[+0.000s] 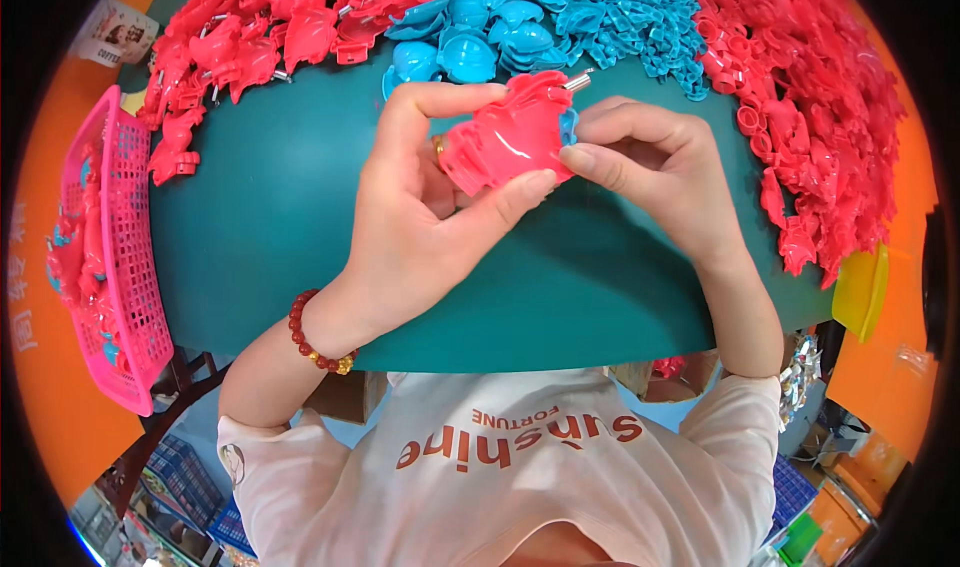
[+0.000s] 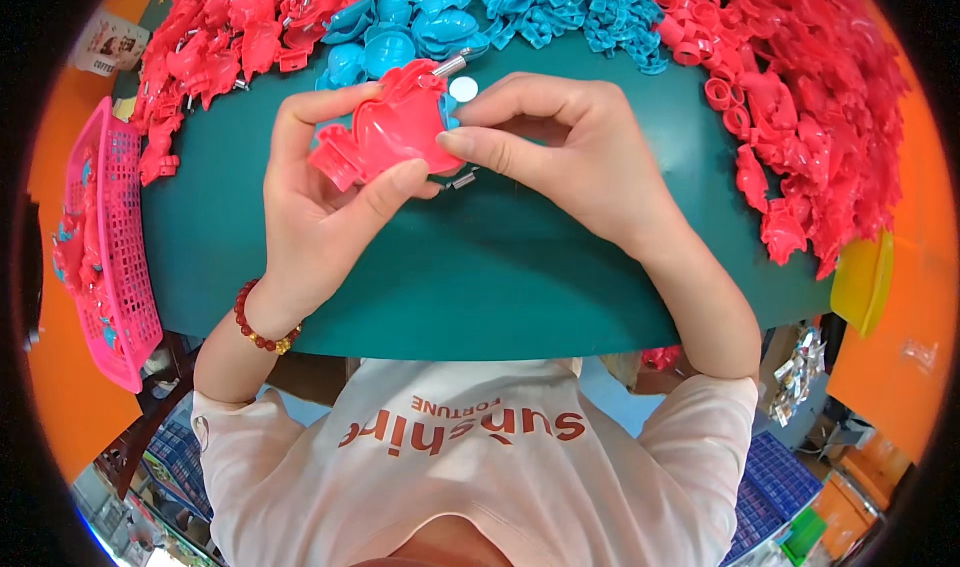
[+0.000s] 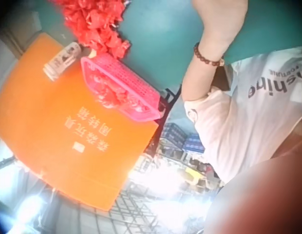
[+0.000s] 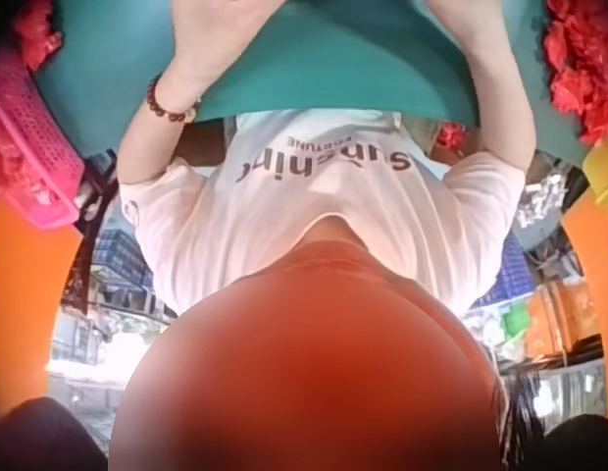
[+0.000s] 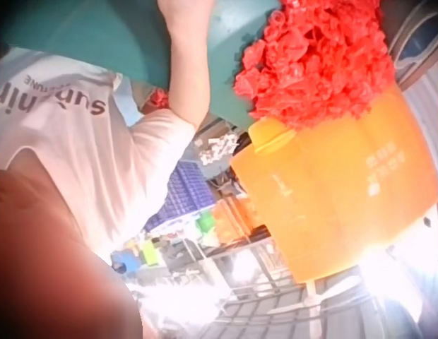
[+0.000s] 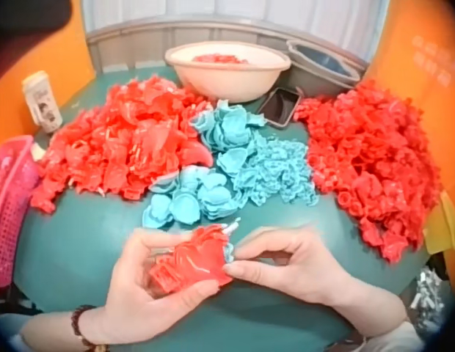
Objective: The person assembles small plastic toys by hand from separate plastic toy parts, including toy shells, toy inserts, and metal axles.
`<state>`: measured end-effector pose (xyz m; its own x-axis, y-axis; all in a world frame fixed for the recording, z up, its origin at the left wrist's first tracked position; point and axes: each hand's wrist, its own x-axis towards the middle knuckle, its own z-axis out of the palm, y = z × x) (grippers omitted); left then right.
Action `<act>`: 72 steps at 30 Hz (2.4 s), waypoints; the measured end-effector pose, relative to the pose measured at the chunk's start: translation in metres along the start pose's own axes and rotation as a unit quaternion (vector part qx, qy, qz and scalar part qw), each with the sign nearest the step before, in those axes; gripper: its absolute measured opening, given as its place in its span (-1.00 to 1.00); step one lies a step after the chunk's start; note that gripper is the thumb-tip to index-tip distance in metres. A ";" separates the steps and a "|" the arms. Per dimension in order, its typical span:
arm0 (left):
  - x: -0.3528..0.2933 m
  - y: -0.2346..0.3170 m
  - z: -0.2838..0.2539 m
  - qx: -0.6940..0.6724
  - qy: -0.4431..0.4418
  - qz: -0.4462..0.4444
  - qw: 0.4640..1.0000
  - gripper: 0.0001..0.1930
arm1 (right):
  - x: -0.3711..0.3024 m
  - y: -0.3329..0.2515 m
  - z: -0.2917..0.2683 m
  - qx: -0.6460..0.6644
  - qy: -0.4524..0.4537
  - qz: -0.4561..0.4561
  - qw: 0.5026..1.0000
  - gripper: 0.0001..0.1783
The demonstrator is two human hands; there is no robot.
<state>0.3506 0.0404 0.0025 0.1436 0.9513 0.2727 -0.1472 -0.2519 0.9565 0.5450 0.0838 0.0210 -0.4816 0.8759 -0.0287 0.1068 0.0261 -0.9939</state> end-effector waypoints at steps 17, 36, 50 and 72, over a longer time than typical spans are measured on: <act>0.007 0.011 -0.005 -0.221 -0.017 -0.210 0.952 -0.51 | 0.105 0.001 -0.048 -0.597 0.183 -0.354 0.697 -0.78; 0.012 0.003 -0.011 -0.173 -0.011 -0.224 0.959 -0.53 | 0.065 -0.030 -0.019 -0.404 0.209 -0.189 0.870 -0.90; 0.009 0.009 -0.007 -0.150 -0.040 -0.217 0.964 -0.66 | 0.022 -0.030 0.000 -0.367 0.042 -0.274 0.888 -0.76; 0.005 0.008 -0.007 -0.153 -0.042 -0.188 0.969 -0.66 | 0.027 -0.046 0.009 -0.477 0.074 -0.441 0.757 -0.83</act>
<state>0.3436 0.0447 0.0113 0.3208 0.9446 -0.0690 -0.3500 0.1859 0.9181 0.5192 0.1016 0.0646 -0.6363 0.3579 0.6834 0.4143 0.9058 -0.0886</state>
